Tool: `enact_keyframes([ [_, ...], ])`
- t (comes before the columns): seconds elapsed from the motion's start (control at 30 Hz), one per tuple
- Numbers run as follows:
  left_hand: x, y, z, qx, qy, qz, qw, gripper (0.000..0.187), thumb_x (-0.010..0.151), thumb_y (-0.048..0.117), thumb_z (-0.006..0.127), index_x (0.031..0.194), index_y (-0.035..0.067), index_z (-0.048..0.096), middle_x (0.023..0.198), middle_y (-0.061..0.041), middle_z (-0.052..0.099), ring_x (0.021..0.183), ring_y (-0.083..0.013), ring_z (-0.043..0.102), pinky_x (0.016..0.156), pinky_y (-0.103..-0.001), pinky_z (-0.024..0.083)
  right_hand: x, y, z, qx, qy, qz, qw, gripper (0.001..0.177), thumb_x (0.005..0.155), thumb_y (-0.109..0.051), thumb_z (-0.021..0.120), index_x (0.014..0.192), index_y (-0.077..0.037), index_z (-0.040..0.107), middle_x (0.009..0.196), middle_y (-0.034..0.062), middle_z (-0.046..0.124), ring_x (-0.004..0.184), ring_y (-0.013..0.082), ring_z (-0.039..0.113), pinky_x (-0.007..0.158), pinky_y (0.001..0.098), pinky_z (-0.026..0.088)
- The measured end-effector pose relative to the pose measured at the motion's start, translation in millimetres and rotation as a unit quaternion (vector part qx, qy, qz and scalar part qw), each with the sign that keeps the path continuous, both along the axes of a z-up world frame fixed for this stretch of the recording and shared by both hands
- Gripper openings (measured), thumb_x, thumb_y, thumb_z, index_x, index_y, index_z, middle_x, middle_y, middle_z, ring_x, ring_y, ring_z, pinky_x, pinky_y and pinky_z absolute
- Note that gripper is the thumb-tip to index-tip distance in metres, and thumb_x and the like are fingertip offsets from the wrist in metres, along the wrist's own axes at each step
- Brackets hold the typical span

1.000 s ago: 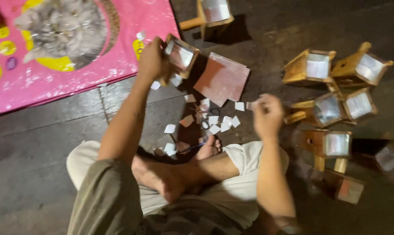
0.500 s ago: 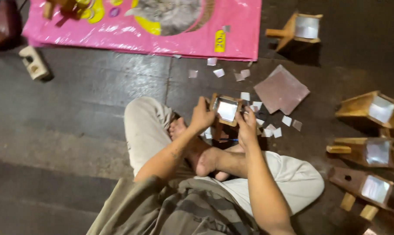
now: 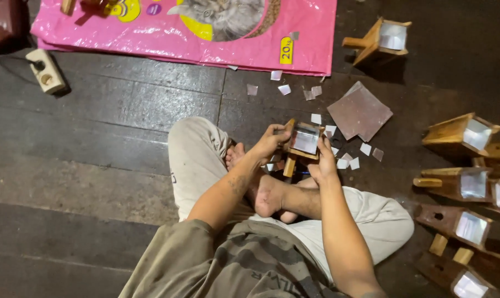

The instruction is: Applying small white adhesive pieces to the interior of wooden lantern frames while sitting on the floor.

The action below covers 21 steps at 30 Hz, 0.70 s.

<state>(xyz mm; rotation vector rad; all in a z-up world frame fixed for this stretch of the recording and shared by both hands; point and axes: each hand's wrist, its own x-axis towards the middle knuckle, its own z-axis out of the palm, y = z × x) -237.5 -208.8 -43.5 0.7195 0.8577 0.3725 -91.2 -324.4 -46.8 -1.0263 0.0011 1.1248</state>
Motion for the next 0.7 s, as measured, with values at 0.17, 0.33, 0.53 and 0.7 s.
enact_keyframes([
  [0.17,-0.8,-5.2,-0.7,-0.033,-0.036,0.036,0.998,0.063,0.094,0.018,0.075,0.143,0.008,0.036,0.095,-0.008,0.053,0.074,-0.0180,0.059,0.066,-0.032,0.054,5.6,-8.2,-0.8,-0.196,-0.375,0.023,0.906,0.067,0.095,-0.031,0.082,0.150,-0.019,0.046,0.128,0.0133,0.056,0.100,0.0246,0.061,0.056,0.0412,0.062],
  [0.33,5.1,-5.0,-23.1,-0.030,-0.059,0.032,0.997,0.066,0.089,0.012,0.080,0.140,0.010,0.039,0.098,-0.010,0.055,0.078,-0.0223,0.063,0.070,-0.035,0.056,30.0,-12.9,-36.1,-0.294,-0.676,0.010,0.675,0.028,0.076,-0.030,0.087,0.096,-0.015,0.075,0.088,0.0047,0.066,0.090,0.0309,0.069,0.082,0.0438,0.055],
  [0.53,7.5,1.8,-31.6,-0.011,-0.061,0.031,0.998,0.062,0.091,0.015,0.080,0.140,0.011,0.042,0.102,-0.012,0.055,0.082,-0.0242,0.065,0.074,-0.038,0.059,25.3,-13.7,-1.0,-0.248,-0.688,-0.050,0.680,0.009,0.084,-0.020,0.080,0.086,-0.017,0.071,0.080,0.0014,0.066,0.082,0.0263,0.070,0.079,0.0376,0.053],
  [0.7,13.8,4.4,-45.1,0.013,-0.030,0.050,0.998,0.055,0.093,0.020,0.078,0.137,0.011,0.046,0.107,-0.016,0.058,0.088,-0.0266,0.066,0.078,-0.041,0.062,12.8,-27.0,65.0,-0.206,-0.446,-0.186,0.851,0.011,0.087,-0.007,0.068,0.095,-0.011,0.061,0.086,0.0075,0.056,0.076,0.0201,0.060,0.057,0.0297,0.058],
])
